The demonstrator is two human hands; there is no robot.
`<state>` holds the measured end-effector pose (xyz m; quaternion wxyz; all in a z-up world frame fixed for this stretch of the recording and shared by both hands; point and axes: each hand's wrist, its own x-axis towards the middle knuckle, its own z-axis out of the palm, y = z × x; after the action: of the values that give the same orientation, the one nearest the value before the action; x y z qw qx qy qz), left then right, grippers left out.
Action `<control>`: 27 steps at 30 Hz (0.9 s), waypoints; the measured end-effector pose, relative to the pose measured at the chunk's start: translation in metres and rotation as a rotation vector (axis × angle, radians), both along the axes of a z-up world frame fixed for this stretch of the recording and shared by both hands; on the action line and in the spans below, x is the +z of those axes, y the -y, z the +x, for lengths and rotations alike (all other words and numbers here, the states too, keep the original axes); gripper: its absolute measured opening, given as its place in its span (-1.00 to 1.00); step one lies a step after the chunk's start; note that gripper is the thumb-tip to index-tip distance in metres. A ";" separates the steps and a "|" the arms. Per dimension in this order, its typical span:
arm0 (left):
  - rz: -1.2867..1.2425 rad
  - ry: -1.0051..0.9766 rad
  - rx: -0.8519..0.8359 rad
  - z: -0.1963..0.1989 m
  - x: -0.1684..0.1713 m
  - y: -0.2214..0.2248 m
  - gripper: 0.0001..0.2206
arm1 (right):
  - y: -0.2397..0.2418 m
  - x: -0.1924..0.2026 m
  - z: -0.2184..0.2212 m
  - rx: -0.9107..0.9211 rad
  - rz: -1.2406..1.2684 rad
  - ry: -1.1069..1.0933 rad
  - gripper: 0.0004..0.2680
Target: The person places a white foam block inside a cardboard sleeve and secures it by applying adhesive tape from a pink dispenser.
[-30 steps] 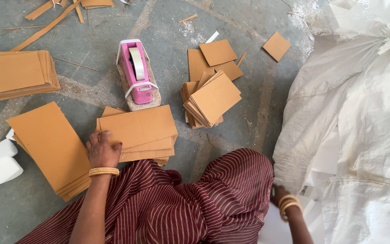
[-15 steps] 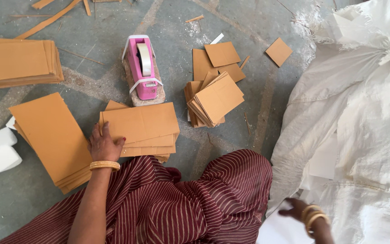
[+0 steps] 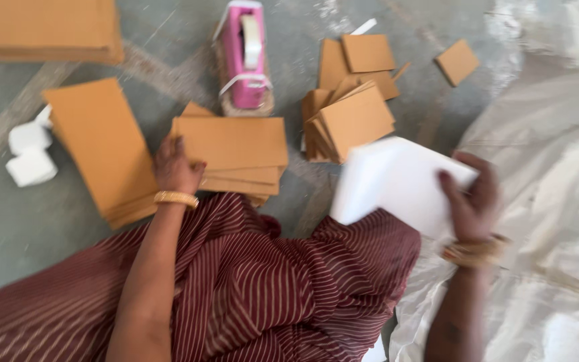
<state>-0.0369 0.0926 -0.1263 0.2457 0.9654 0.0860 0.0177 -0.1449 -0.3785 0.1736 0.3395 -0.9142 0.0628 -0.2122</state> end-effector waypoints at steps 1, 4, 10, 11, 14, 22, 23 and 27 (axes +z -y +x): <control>0.000 0.003 0.002 -0.002 0.000 -0.001 -0.25 | -0.021 -0.022 0.019 0.062 0.087 -0.052 -0.73; -0.011 0.020 0.006 -0.003 0.003 -0.003 -0.30 | -0.083 -0.085 0.066 0.137 0.116 -0.132 -0.72; -0.071 0.022 0.049 -0.002 0.010 -0.001 -0.33 | -0.157 -0.149 0.129 0.234 0.206 -0.221 -0.73; -0.084 0.014 0.057 -0.002 0.011 -0.001 -0.32 | -0.163 -0.154 0.138 0.233 0.149 -0.214 -0.73; -0.110 0.013 0.071 0.002 0.011 0.000 -0.33 | -0.173 -0.164 0.160 0.265 0.023 -0.184 -0.70; -0.245 0.162 0.122 0.008 0.032 0.003 -0.52 | -0.183 -0.172 0.190 0.245 -0.019 -0.384 -0.70; -0.294 0.190 0.137 0.009 0.038 0.005 -0.57 | -0.182 -0.172 0.193 0.256 -0.005 -0.366 -0.71; -0.467 0.150 0.169 0.008 0.062 0.015 -0.65 | -0.177 -0.175 0.201 0.260 0.076 -0.370 -0.71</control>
<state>-0.0286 0.0779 -0.0641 0.4653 0.8678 0.1497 0.0893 0.0565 -0.2016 -0.0014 0.3810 -0.9244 0.0135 0.0071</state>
